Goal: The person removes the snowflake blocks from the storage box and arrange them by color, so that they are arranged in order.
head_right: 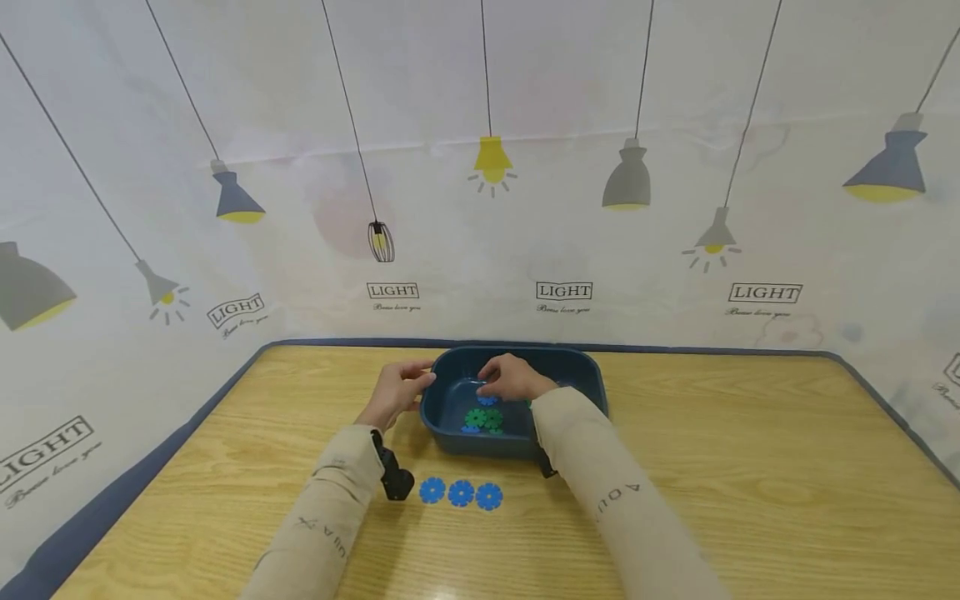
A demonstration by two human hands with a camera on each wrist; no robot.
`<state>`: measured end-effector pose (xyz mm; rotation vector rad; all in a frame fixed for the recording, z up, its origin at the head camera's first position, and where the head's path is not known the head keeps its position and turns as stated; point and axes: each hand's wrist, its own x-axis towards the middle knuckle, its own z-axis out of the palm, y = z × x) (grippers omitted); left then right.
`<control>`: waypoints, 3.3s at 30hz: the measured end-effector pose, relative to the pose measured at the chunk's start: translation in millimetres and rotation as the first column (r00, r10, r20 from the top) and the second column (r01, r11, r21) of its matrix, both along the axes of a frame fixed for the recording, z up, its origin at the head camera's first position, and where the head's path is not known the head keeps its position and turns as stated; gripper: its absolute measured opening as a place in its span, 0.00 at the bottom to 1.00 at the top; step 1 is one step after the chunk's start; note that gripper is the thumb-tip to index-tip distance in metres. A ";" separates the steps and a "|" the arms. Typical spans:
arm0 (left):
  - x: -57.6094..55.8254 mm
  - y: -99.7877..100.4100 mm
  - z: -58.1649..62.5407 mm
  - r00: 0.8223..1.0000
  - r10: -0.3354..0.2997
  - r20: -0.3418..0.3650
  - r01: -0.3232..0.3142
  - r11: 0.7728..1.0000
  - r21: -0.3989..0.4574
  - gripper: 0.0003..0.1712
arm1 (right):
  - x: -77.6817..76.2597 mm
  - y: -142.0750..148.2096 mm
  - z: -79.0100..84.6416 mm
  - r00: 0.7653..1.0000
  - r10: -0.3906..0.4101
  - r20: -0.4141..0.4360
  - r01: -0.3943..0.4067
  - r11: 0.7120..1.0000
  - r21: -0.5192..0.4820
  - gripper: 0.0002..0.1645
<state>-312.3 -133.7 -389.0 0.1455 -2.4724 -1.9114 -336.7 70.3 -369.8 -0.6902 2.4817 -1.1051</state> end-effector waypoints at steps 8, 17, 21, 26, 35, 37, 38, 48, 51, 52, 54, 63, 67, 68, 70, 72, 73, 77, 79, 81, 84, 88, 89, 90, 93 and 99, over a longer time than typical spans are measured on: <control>1.2 2.6 -1.6 1.000 -0.012 0.002 0.012 1.000 -0.004 0.17 | -4.2 -1.7 -12.1 0.994 -0.090 -0.053 0.095 0.992 0.083 0.22; 0.2 4.4 2.1 1.000 -0.003 0.010 0.003 1.000 0.010 0.16 | -22.7 -1.5 -29.1 0.993 -0.087 -0.086 0.097 0.988 0.121 0.25; -0.1 4.4 3.1 1.000 -0.007 0.014 0.007 1.000 0.009 0.17 | -24.3 -2.1 -30.0 0.994 -0.081 -0.068 0.089 0.987 0.130 0.26; -0.3 3.4 3.3 1.000 -0.014 0.017 0.013 1.000 0.007 0.17 | -13.3 -6.8 -20.4 0.995 -0.087 -0.047 0.094 0.980 0.176 0.24; -1.3 0.6 2.1 1.000 -0.007 0.015 0.007 1.000 0.008 0.17 | -18.6 -11.0 -24.5 0.998 -0.055 -0.028 0.060 0.972 0.226 0.23; -1.4 0.4 2.1 1.000 -0.005 0.014 0.005 1.000 0.007 0.17 | -18.9 -11.9 -24.6 0.999 -0.050 -0.020 0.053 0.970 0.236 0.23; -1.2 0.5 2.2 1.000 -0.004 0.015 0.004 1.000 0.006 0.17 | -18.8 -12.3 -24.8 0.999 -0.044 -0.019 0.048 0.969 0.242 0.23; -0.3 -0.1 1.9 1.000 -0.009 0.022 0.009 1.000 0.017 0.17 | -14.2 -14.5 -24.4 0.998 -0.043 -0.049 0.053 0.967 0.249 0.17; -0.8 -0.6 1.3 1.000 -0.011 0.021 0.010 1.000 0.019 0.18 | -13.7 -15.4 -24.0 0.997 -0.074 -0.031 0.079 0.968 0.237 0.16; -1.0 -0.8 1.1 1.000 -0.011 0.021 0.011 1.000 0.021 0.18 | -13.7 -15.6 -24.0 0.996 -0.082 -0.024 0.086 0.969 0.234 0.15; -1.0 -0.9 0.6 1.000 -0.015 0.020 0.015 1.000 0.025 0.18 | -13.8 -15.6 -23.9 0.995 -0.097 -0.012 0.097 0.970 0.225 0.15; 0.0 0.5 0.8 1.000 -0.010 0.020 0.010 1.000 0.029 0.17 | -13.4 -9.5 -23.2 0.995 -0.097 -0.024 0.099 0.984 0.150 0.11; -0.3 0.9 1.2 1.000 -0.009 0.026 0.008 0.999 0.031 0.18 | -10.5 -3.2 -18.4 0.998 -0.060 -0.021 0.062 0.994 0.094 0.09; -0.2 0.8 1.4 1.000 -0.009 0.027 0.008 0.999 0.032 0.18 | -9.9 -1.6 -16.4 0.999 -0.051 -0.011 0.052 0.996 0.073 0.09; 0.3 0.3 1.5 1.000 -0.010 0.024 0.010 0.999 0.036 0.18 | -8.5 1.6 -11.7 0.999 -0.032 -0.002 0.032 0.999 0.033 0.10; 1.0 -0.1 2.2 1.000 -0.007 0.023 0.006 0.999 0.034 0.18 | -6.7 4.5 -5.4 1.000 -0.014 0.012 0.014 1.000 -0.010 0.10; 1.1 -0.2 2.7 1.000 -0.004 0.022 0.003 0.999 0.033 0.18 | -6.0 5.8 -2.3 1.000 -0.006 0.014 0.007 1.000 -0.026 0.10; 1.0 -0.3 3.1 1.000 -0.002 0.015 0.002 1.000 0.024 0.18 | -0.3 9.1 9.0 0.999 0.004 0.043 -0.001 0.998 -0.066 0.11; 0.4 -0.1 2.1 1.000 0.000 0.015 -0.001 1.000 0.025 0.18 | 4.8 11.2 12.6 0.999 0.015 0.043 -0.012 0.997 -0.071 0.11; 0.1 0.0 0.9 1.000 0.000 0.016 0.000 1.000 0.026 0.17 | 10.9 13.7 15.3 0.999 0.035 0.029 -0.032 0.997 -0.072 0.11; 0.3 0.4 0.8 1.000 0.000 0.015 0.000 1.000 0.025 0.17 | 20.7 19.3 17.8 0.997 0.078 0.011 -0.076 0.993 -0.086 0.10; 0.5 0.6 2.1 1.000 -0.002 0.010 0.002 1.000 0.023 0.17 | 32.3 29.0 19.7 0.992 0.121 0.024 -0.117 0.985 -0.127 0.09; 0.3 0.6 2.1 1.000 -0.003 0.010 0.003 1.000 0.024 0.17 | 35.5 31.5 20.0 0.992 0.126 0.032 -0.120 0.983 -0.136 0.09; 0.2 0.5 2.1 1.000 -0.003 0.010 0.003 1.000 0.024 0.17 | 38.2 34.1 20.1 0.990 0.137 0.041 -0.130 0.980 -0.152 0.09; -0.3 0.1 2.2 1.000 -0.004 0.016 0.003 1.000 0.028 0.17 | 47.0 39.9 21.3 0.986 0.154 0.065 -0.139 0.972 -0.189 0.10; -0.7 -0.4 1.5 1.000 -0.005 0.011 0.004 1.000 0.030 0.17 | 65.7 48.8 22.1 0.980 0.177 0.088 -0.154 0.963 -0.222 0.10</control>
